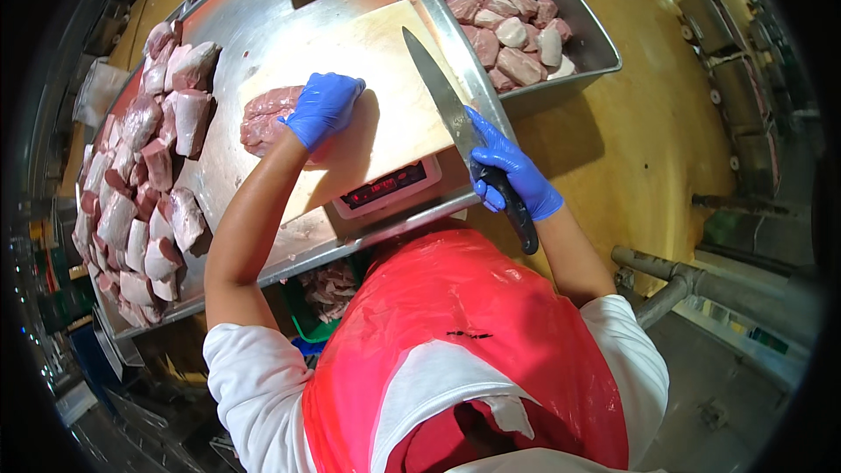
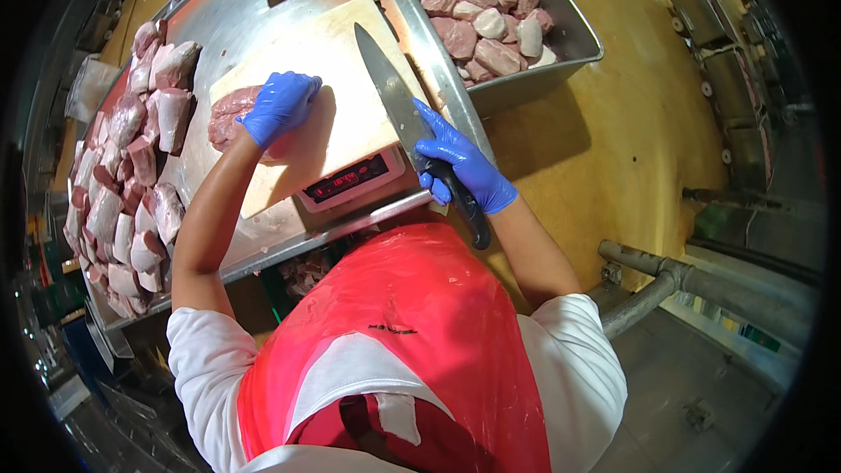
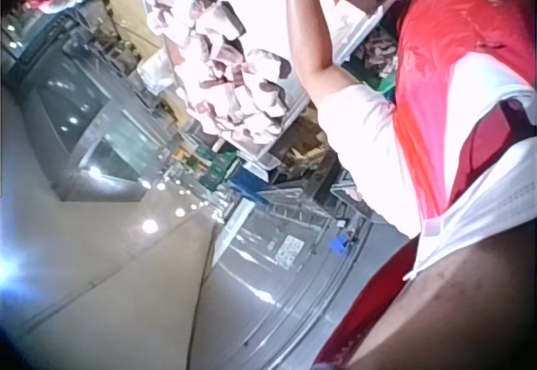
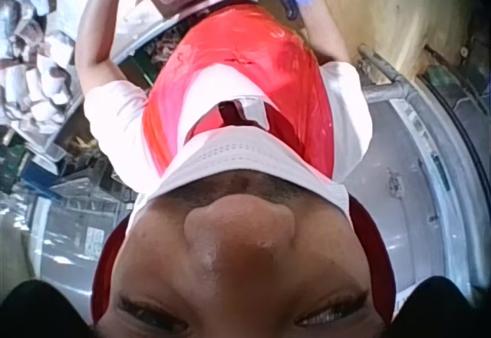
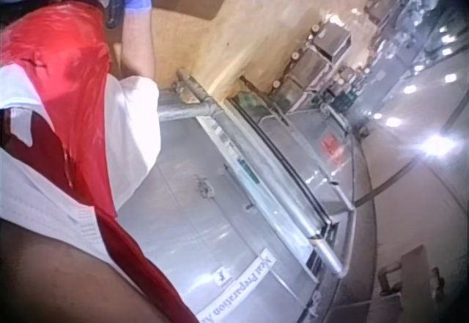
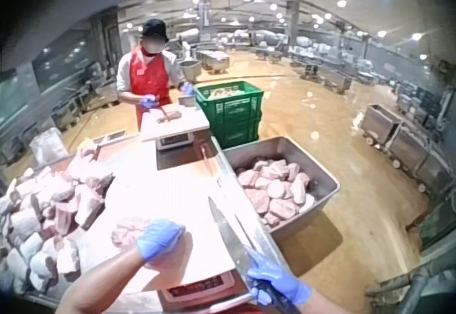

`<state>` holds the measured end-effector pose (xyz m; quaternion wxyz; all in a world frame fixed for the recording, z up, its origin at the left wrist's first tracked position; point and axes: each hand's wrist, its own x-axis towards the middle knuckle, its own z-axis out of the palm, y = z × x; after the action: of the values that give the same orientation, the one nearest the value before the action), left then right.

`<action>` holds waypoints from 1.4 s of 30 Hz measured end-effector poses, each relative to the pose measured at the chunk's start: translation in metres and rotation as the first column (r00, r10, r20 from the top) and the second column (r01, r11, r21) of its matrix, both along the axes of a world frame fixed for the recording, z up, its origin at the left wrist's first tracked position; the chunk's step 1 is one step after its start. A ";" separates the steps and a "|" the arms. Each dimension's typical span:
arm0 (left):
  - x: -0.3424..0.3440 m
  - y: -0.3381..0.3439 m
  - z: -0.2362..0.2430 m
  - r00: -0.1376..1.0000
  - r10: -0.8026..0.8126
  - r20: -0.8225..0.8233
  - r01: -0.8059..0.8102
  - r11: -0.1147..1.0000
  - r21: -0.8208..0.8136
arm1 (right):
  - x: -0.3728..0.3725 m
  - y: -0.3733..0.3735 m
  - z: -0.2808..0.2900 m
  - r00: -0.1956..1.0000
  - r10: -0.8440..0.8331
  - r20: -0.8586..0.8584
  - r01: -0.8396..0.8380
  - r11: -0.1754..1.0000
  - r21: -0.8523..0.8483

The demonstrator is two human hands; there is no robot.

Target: The person cuts large pieces of raw meat into smaller portions using a knife on a cutting board. The person repeatedly trims and slices the meat, placing the cut pieces into a metal tray.

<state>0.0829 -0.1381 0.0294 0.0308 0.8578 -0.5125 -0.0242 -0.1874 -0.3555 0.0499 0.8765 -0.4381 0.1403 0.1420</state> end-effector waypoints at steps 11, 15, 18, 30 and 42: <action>-0.108 0.163 0.088 0.839 0.051 -0.541 -0.537 0.231 -0.811 | -0.007 0.027 -0.008 0.972 -0.234 0.013 0.234 0.970 -0.070; -0.180 0.306 0.019 0.693 0.397 -0.602 -0.677 0.071 -0.732 | 0.022 0.064 -0.009 0.980 -0.200 0.009 0.198 0.963 -0.184; -0.247 0.364 -0.095 0.298 0.734 -0.610 -0.937 0.347 -0.040 | 0.053 0.094 -0.007 0.980 -0.200 0.006 0.190 0.923 -0.334; 0.023 0.148 0.023 0.175 -0.133 -0.975 -0.716 0.663 -0.219 | 0.195 0.110 -0.030 0.987 0.040 0.158 0.001 0.969 -0.249; -0.084 0.102 -0.029 0.828 0.014 -0.561 -0.504 0.458 -0.732 | 0.174 0.071 -0.042 0.911 -0.073 0.406 0.317 0.753 -0.577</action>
<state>-0.0011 -0.0358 0.0003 0.5808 0.7611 -0.2874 0.0276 -0.0139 -0.2842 0.0078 0.6988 -0.7069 0.0632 -0.0894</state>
